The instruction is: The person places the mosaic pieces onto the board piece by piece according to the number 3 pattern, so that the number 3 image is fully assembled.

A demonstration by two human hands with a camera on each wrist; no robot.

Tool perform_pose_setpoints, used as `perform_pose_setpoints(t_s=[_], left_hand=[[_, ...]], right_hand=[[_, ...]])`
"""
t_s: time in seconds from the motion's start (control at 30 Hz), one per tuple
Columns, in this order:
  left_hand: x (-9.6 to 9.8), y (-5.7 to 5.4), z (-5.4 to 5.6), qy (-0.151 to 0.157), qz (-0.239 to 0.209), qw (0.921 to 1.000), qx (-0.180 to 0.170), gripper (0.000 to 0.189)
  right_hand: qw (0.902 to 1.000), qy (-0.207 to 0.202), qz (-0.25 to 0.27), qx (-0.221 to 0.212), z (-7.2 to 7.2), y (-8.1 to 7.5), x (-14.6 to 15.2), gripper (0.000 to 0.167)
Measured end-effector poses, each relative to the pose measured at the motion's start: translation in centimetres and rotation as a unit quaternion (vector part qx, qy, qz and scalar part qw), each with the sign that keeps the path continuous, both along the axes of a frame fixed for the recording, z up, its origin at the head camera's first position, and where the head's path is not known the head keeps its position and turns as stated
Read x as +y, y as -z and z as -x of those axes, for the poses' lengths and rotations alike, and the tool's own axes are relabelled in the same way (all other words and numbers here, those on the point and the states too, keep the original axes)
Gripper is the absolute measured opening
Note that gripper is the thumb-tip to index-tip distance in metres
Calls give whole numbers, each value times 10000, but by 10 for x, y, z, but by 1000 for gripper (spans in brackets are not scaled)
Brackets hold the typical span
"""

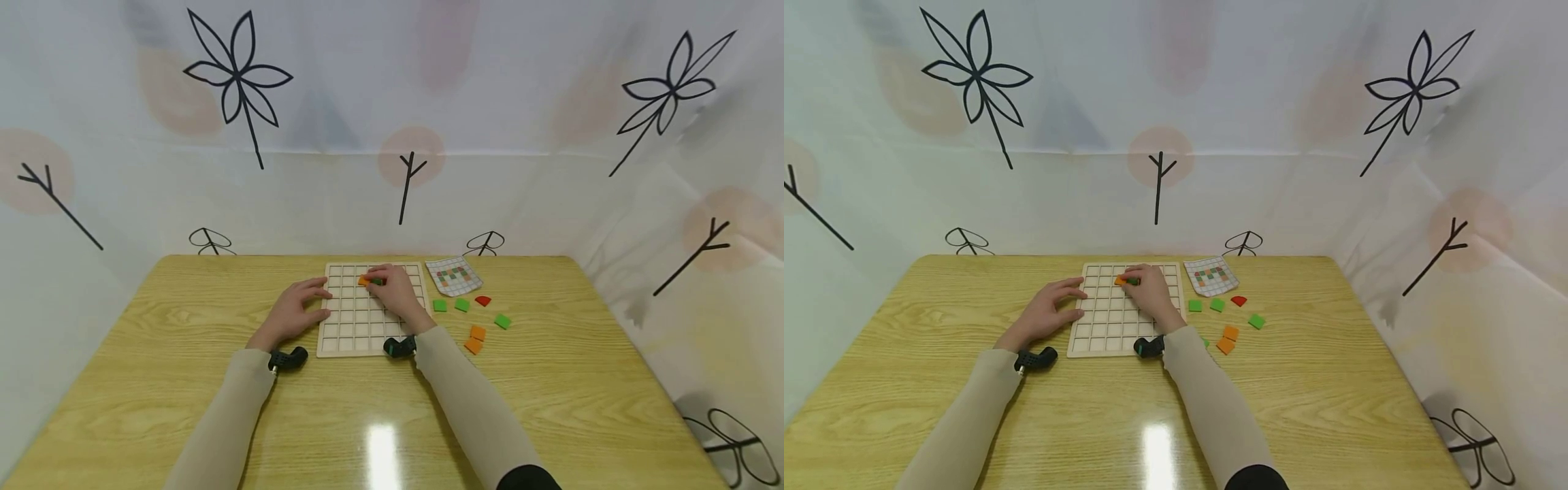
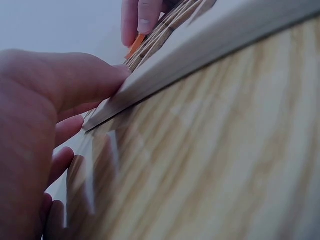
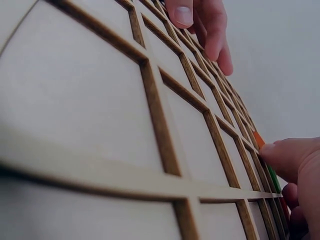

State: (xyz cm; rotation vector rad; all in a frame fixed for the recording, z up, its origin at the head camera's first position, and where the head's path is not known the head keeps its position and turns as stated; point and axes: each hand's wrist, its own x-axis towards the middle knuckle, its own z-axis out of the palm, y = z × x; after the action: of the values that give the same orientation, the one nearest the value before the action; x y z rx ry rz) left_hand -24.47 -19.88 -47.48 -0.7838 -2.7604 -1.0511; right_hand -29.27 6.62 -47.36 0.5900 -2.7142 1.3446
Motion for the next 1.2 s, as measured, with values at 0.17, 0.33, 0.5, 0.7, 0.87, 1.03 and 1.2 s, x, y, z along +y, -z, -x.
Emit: perform_pose_setpoints(t_s=[0.17, 0.33, 0.5, 0.7, 0.87, 1.03, 1.2], left_hand=[[-1, 1, 1, -29, 67, 10000, 64, 33], [0, -1, 0, -31, 41, 10000, -6, 33], [1, -1, -1, -64, 48, 9999, -101, 32], [1, 0, 1, -91, 59, 9999, -132, 32], [1, 2, 2, -93, 58, 9999, -134, 32], [1, 2, 2, -95, 51, 9999, -119, 33], [1, 2, 1, -119, 78, 9998, -125, 32]], right_hand=[[9999, 34, 146, -18, 0, 0, 0, 21], [9999, 55, 149, 21, -1, -1, 2, 19], [10000, 78, 24, -19, -2, -1, 2, 20], [9999, -42, -107, 42, -2, -2, 2, 25], [9996, -62, -221, 155, 0, 1, 0, 27], [9995, 32, -247, 180, -1, 0, -1, 26], [9995, 113, -263, 152, -4, -4, -3, 25]])
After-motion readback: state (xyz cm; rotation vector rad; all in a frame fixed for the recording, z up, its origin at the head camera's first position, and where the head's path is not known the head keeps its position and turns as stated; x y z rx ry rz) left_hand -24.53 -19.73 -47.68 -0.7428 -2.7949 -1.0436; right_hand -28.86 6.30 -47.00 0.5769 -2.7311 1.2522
